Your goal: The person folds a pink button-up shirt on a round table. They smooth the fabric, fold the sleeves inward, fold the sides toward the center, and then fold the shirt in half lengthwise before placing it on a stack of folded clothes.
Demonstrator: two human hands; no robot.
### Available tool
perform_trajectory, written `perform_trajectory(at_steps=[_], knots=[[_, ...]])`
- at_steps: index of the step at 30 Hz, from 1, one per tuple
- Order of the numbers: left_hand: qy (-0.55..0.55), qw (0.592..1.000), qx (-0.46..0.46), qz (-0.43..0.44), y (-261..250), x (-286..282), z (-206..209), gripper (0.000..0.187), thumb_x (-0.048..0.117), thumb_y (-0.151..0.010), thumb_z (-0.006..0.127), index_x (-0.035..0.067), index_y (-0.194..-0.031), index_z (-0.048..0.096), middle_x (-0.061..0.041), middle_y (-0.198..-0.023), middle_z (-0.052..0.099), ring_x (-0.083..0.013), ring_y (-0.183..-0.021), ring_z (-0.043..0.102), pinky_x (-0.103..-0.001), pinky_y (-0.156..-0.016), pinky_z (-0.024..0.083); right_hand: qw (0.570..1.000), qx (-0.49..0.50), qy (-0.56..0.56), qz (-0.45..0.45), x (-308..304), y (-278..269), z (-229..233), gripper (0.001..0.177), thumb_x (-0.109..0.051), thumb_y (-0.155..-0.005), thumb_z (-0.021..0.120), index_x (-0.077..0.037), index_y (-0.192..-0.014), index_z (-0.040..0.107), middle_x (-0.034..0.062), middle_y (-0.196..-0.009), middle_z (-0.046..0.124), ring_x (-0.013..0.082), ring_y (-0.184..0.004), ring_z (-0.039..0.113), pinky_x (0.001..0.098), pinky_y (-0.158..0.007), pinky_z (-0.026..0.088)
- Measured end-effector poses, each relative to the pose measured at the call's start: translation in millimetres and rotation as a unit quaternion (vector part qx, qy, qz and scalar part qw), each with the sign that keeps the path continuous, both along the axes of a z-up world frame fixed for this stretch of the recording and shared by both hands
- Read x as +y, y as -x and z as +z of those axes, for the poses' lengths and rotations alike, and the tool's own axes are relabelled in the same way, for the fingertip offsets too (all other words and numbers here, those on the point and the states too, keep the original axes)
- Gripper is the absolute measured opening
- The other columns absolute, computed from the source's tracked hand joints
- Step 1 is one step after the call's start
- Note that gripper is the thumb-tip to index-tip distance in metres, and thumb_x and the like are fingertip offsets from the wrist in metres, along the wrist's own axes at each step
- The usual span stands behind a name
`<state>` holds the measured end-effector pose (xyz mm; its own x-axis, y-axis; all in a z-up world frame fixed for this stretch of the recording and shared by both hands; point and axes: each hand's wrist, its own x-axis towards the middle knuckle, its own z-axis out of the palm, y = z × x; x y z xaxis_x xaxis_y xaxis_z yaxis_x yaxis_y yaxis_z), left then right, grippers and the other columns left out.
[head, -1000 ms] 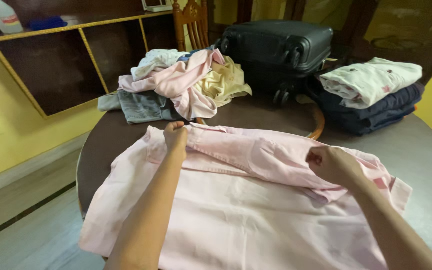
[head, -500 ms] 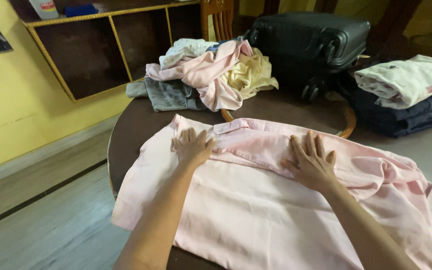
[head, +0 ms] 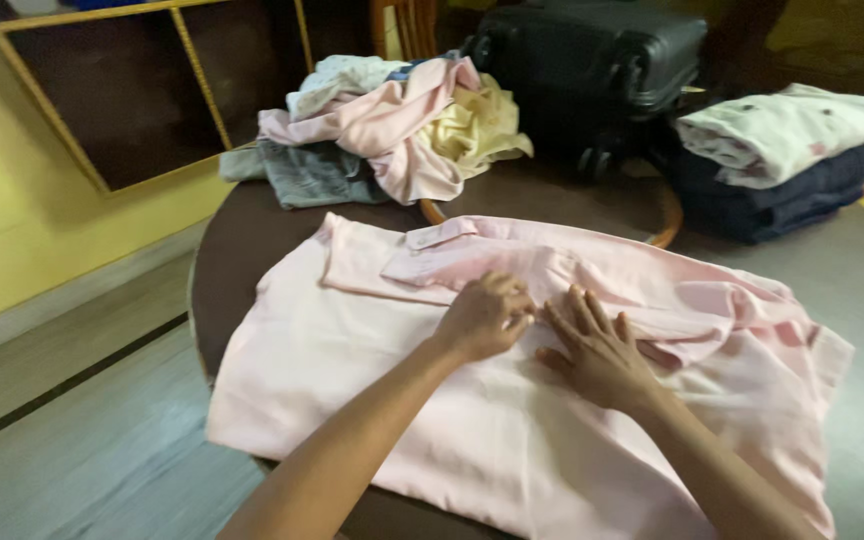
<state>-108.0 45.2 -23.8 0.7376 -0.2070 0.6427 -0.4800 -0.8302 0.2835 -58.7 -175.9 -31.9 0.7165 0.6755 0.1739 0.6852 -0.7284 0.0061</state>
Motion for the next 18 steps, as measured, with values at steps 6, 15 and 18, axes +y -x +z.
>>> perform_trajectory(at_steps=[6, 15, 18], knots=[[0.001, 0.994, 0.023, -0.104, 15, -56, 8, 0.014, 0.024, -0.086, 0.074, 0.013, -0.094, 0.073, -0.007, -0.1, 0.07, -0.0275, -0.099, 0.066, -0.04, -0.089, 0.055, 0.998, 0.011, 0.047, -0.029, -42, -5, 0, 0.073, -0.055, -0.096, 0.052, -0.024, -0.158, 0.028, 0.013, -0.168, 0.014, 0.0349, -0.155, 0.011, 0.0672, -0.117, 0.016], [-0.013, 0.986, 0.037, -0.163, -3, -117, 13, 0.019, 0.027, -0.085, 0.072, 0.012, -0.097, 0.073, -0.007, -0.102, 0.068, -0.0279, -0.099, 0.065, -0.041, -0.087, 0.054, 0.994, 0.035, 0.073, -0.068, -120, -25, 20, 0.07, -0.049, -0.095, 0.056, -0.026, -0.156, 0.031, 0.0056, -0.168, 0.023, 0.0227, -0.156, 0.02, 0.0519, -0.12, 0.026], [-0.039, 0.989, 0.011, -0.145, -13, -127, 6, 0.025, 0.031, -0.09, 0.071, 0.012, -0.107, 0.072, -0.009, -0.113, 0.066, -0.0292, -0.11, 0.062, -0.048, -0.097, 0.049, 0.993, 0.022, 0.102, -0.06, -135, -17, 33, 0.078, -0.048, -0.089, 0.061, -0.029, -0.159, 0.031, 0.0041, -0.168, 0.023, 0.0214, -0.156, 0.018, 0.0481, -0.12, 0.025]])
